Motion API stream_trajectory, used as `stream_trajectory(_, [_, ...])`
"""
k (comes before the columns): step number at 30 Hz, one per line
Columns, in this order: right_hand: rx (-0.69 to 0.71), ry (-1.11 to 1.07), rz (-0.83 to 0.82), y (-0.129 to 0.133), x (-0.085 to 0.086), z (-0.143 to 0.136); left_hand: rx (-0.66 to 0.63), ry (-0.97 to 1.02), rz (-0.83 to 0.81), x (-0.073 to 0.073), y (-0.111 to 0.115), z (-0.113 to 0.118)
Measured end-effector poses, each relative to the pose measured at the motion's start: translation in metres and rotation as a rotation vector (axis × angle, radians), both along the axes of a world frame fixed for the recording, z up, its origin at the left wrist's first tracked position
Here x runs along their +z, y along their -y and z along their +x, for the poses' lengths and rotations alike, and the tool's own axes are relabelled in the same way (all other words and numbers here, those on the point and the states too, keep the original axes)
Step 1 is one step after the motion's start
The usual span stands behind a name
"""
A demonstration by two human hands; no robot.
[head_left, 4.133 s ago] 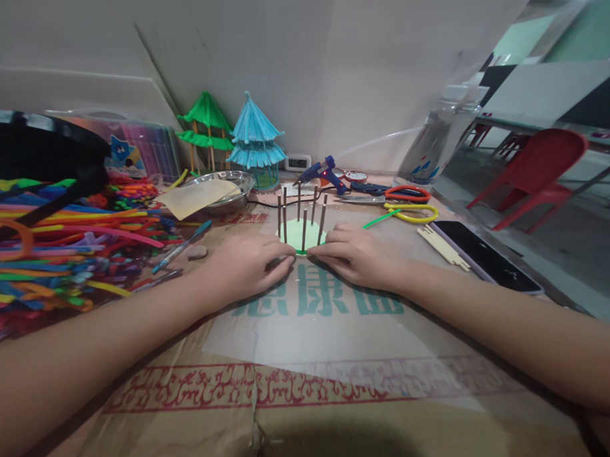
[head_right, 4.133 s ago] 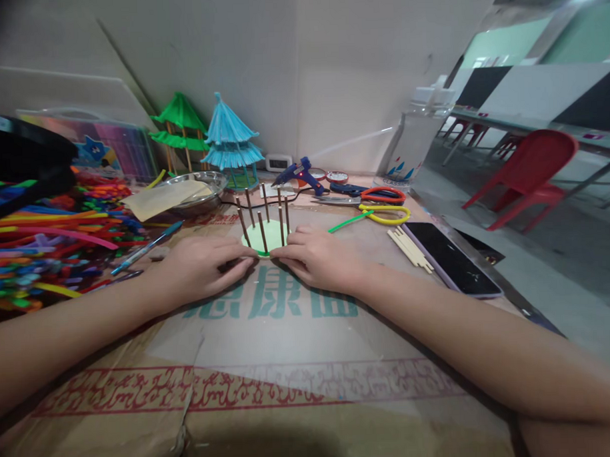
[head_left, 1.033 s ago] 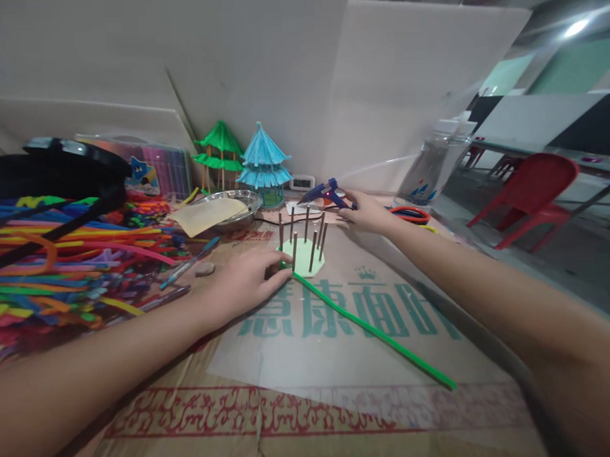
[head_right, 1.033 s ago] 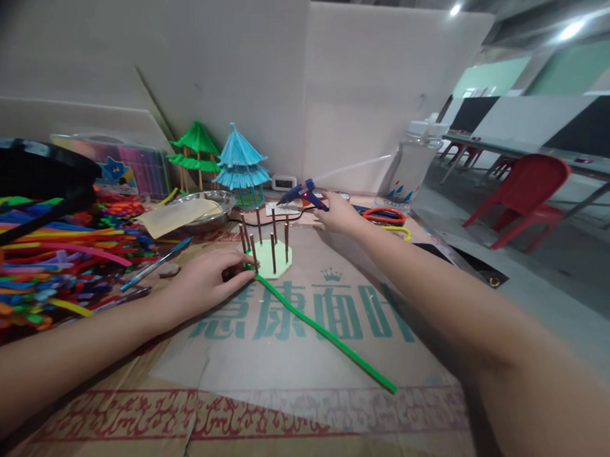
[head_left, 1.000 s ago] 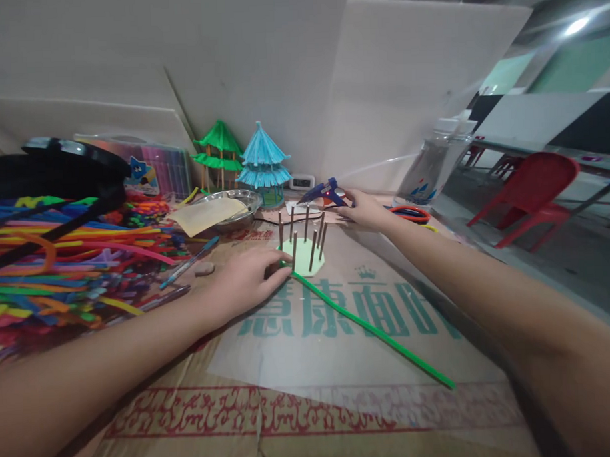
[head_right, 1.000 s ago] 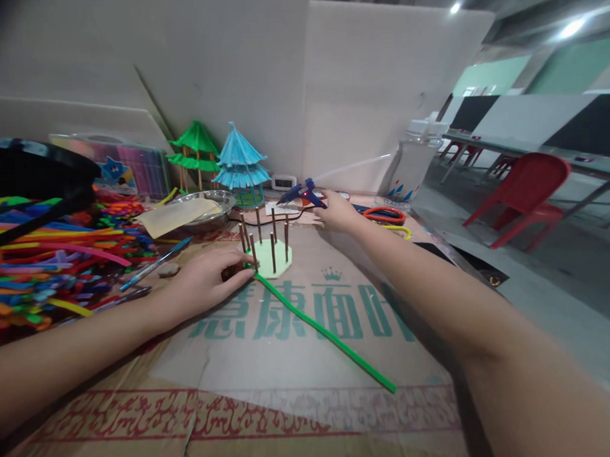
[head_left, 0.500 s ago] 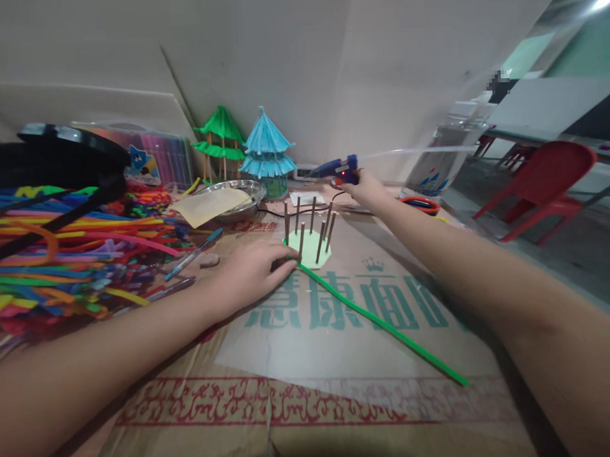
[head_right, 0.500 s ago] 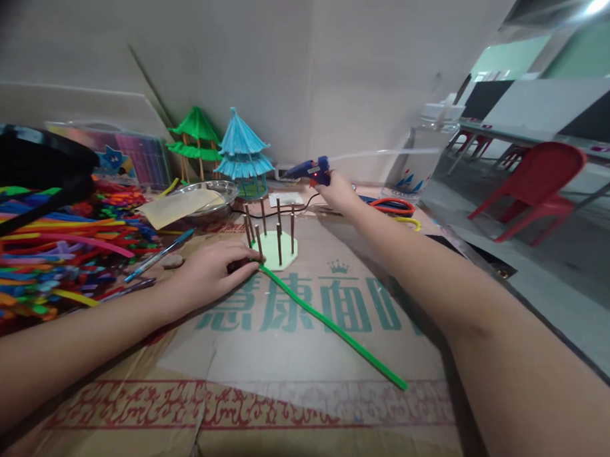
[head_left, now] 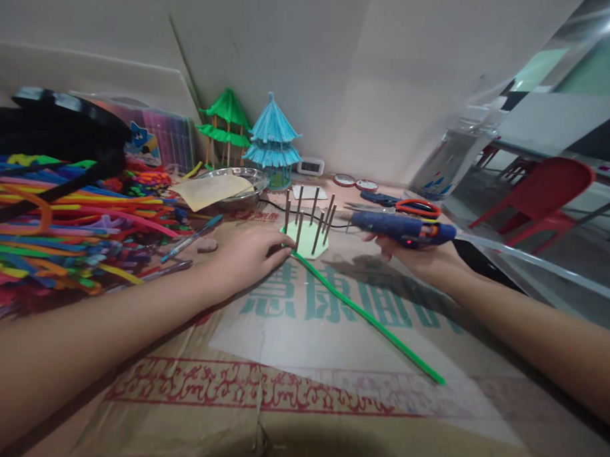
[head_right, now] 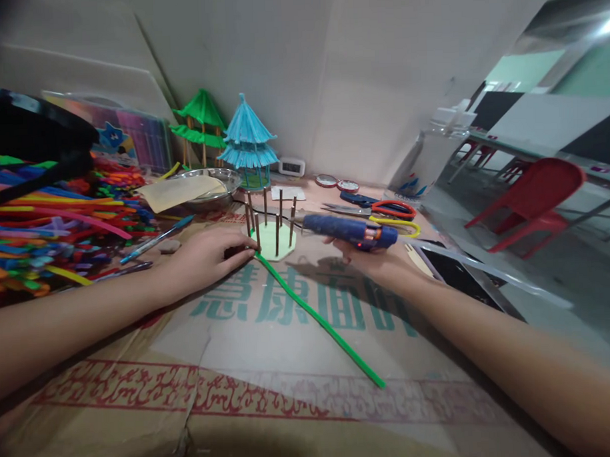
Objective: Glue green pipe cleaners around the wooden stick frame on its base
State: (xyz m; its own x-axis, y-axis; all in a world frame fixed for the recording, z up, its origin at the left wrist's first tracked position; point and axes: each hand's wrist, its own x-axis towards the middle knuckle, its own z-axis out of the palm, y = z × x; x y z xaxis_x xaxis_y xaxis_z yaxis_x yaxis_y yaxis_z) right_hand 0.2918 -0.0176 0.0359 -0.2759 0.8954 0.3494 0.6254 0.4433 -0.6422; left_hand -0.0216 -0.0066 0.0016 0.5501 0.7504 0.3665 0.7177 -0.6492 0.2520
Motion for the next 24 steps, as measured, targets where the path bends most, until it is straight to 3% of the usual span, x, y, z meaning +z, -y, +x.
stream_trajectory(6, [0.193, 0.206, -0.057, 0.008, 0.0, -0.005, 0.006, -0.004, 0.011, 0.001, 0.0, 0.001])
stream_trajectory(12, [0.137, 0.198, -0.052, 0.007, -0.004, -0.008, 0.01, -0.007, 0.02, 0.0, -0.002, 0.0])
stream_trajectory(17, [0.055, 0.294, 0.045, 0.009, -0.006, -0.012, 0.009, 0.004, 0.021, -0.001, -0.002, 0.0])
stream_trajectory(24, [0.119, 0.362, 0.014, 0.006, 0.0, -0.019, 0.015, -0.008, 0.01, 0.0, -0.001, 0.001])
